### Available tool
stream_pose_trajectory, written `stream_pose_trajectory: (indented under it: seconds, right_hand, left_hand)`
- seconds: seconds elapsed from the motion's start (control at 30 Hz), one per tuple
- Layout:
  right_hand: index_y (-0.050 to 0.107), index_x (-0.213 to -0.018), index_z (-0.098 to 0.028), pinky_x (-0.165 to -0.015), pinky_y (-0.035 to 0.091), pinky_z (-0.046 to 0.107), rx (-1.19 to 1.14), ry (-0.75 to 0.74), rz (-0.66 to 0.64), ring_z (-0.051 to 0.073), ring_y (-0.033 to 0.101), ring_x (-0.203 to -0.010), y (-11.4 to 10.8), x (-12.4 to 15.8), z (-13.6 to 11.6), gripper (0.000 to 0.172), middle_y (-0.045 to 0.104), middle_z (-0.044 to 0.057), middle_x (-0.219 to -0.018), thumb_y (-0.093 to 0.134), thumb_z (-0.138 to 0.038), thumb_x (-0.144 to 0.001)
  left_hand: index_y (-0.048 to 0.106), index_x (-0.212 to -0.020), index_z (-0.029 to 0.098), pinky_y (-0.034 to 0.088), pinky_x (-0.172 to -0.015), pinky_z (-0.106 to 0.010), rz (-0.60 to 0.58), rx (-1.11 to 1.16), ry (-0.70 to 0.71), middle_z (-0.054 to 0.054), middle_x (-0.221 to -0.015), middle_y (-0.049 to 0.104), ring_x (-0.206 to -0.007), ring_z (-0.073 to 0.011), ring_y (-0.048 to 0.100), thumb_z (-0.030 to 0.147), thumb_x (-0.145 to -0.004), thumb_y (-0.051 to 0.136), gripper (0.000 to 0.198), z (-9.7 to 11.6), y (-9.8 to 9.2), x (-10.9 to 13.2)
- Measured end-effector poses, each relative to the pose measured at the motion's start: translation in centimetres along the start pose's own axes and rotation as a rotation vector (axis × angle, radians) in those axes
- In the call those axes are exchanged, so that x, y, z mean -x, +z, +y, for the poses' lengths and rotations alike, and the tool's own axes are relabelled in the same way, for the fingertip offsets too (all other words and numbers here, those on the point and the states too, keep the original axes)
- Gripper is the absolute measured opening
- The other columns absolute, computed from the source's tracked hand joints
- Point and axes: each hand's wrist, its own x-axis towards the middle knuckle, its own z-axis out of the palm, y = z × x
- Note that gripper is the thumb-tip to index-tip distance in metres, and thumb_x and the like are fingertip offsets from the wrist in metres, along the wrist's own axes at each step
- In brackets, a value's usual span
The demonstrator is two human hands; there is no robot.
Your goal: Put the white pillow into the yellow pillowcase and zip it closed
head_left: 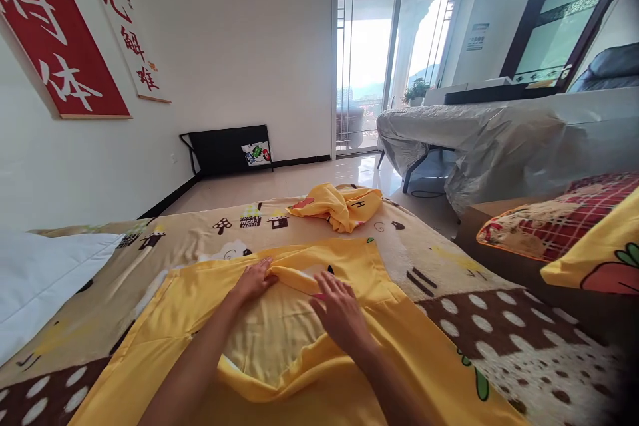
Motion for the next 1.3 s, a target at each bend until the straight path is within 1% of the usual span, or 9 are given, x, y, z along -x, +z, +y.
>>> stream_pose_trajectory:
  seconds: [0.13, 0.27, 0.43, 0.63, 0.77, 0.93, 1.03, 1.13, 1.3]
  right_hand:
    - [0.032, -0.148, -0.021, -0.113, 0.018, 0.047, 0.151, 0.291, -0.229, 0.022, 0.019, -0.144, 1.1, -1.2, 4.9, 0.057, 0.022, 0.008, -0.156, 0.038, -0.039, -0.094]
    - [0.033, -0.147, -0.023, -0.113, 0.017, 0.048, 0.189, 0.318, -0.280, 0.021, 0.016, -0.145, 2.1, -1.1, 6.1, 0.058, 0.020, 0.006, -0.157, 0.034, -0.044, -0.094]
    - [0.032, -0.148, -0.023, -0.113, 0.018, 0.048, 0.212, 0.332, -0.290, 0.020, 0.016, -0.145, 1.9, -1.2, 5.5, 0.058, 0.020, 0.005, -0.157, 0.033, -0.043, -0.094]
    - [0.035, -0.146, -0.020, -0.113, 0.022, 0.045, 0.190, 0.332, -0.223, 0.020, 0.021, -0.143, 2.1, -1.3, 6.0, 0.057, 0.026, 0.008, -0.155, 0.031, -0.044, -0.095]
    - [0.040, -0.143, -0.013, -0.112, 0.026, 0.039, 0.147, 0.191, -0.034, 0.020, 0.028, -0.141, 2.5, -3.3, 3.3, 0.053, 0.034, 0.013, -0.151, 0.029, -0.037, -0.097]
    - [0.043, -0.142, -0.019, -0.112, 0.025, 0.037, 0.018, -0.188, -0.139, 0.019, 0.032, -0.139, 4.7, -8.0, -3.6, 0.049, 0.039, 0.007, -0.149, 0.030, -0.037, -0.098]
    - [0.046, -0.140, -0.022, -0.111, 0.028, 0.034, 0.038, -0.198, -0.169, 0.017, 0.036, -0.137, 6.3, -9.6, -5.2, 0.047, 0.044, 0.004, -0.146, 0.029, -0.035, -0.099]
    - [0.043, -0.142, -0.026, -0.113, 0.024, 0.033, 0.079, -0.166, -0.189, 0.015, 0.030, -0.140, 6.8, -10.5, -2.9, 0.048, 0.037, 0.001, -0.150, 0.024, -0.037, -0.099]
    - [0.033, -0.147, -0.026, -0.117, 0.013, 0.040, 0.200, 0.055, -0.228, 0.018, 0.020, -0.144, 4.2, -11.3, 6.8, 0.054, 0.026, 0.002, -0.155, 0.030, -0.043, -0.096]
  left_hand:
    - [0.038, -0.142, 0.017, 0.027, -0.112, -0.043, 0.006, 0.013, -0.009, -0.012, -0.151, 0.035, -0.139, -0.0250, 0.034, 0.047, -0.089, 0.043, 0.061, -0.4, 0.4, -0.1]
    - [0.036, -0.144, 0.021, 0.026, -0.113, -0.040, -0.041, 0.040, -0.022, -0.009, -0.151, 0.037, -0.138, -0.0263, 0.035, 0.051, -0.079, 0.057, 0.075, -2.5, -0.9, 0.6]
    - [0.033, -0.146, 0.019, 0.028, -0.113, -0.042, -0.048, 0.043, -0.215, -0.010, -0.151, 0.036, -0.137, -0.0285, 0.036, 0.060, -0.082, 0.045, 0.078, -9.2, -2.8, 5.7]
    - [0.033, -0.144, 0.005, 0.017, -0.113, -0.058, 0.030, -0.009, -0.495, -0.018, -0.153, 0.028, -0.143, -0.0306, 0.024, 0.038, -0.090, 0.028, 0.064, -15.9, -3.1, 12.7]
    - [0.030, -0.146, 0.011, 0.019, -0.113, -0.056, 0.076, 0.000, -0.389, -0.014, -0.155, 0.026, -0.144, -0.0259, 0.021, 0.033, -0.093, 0.019, 0.059, -12.8, -3.4, 12.4]
    - [0.025, -0.150, 0.026, 0.020, -0.117, -0.036, 0.066, 0.030, -0.054, 0.001, -0.157, 0.023, -0.145, -0.0156, 0.017, 0.043, -0.094, 0.022, 0.058, -3.8, -1.6, 6.6]
    - [0.031, -0.148, 0.023, 0.024, -0.116, -0.040, 0.031, 0.028, -0.055, -0.004, -0.155, 0.028, -0.144, -0.0204, 0.024, 0.047, -0.094, 0.024, 0.060, -2.1, 0.2, 3.8]
    - [0.032, -0.147, 0.025, 0.018, -0.118, -0.046, 0.039, -0.012, -0.136, -0.004, -0.156, 0.025, -0.144, -0.0212, 0.021, 0.046, -0.094, 0.024, 0.058, -5.1, 0.8, 3.8]
    - [0.026, -0.149, 0.022, 0.016, -0.115, -0.055, 0.071, -0.110, -0.398, -0.007, -0.157, 0.017, -0.145, -0.0250, 0.017, 0.044, -0.093, 0.026, 0.060, -15.3, -0.7, 8.1]
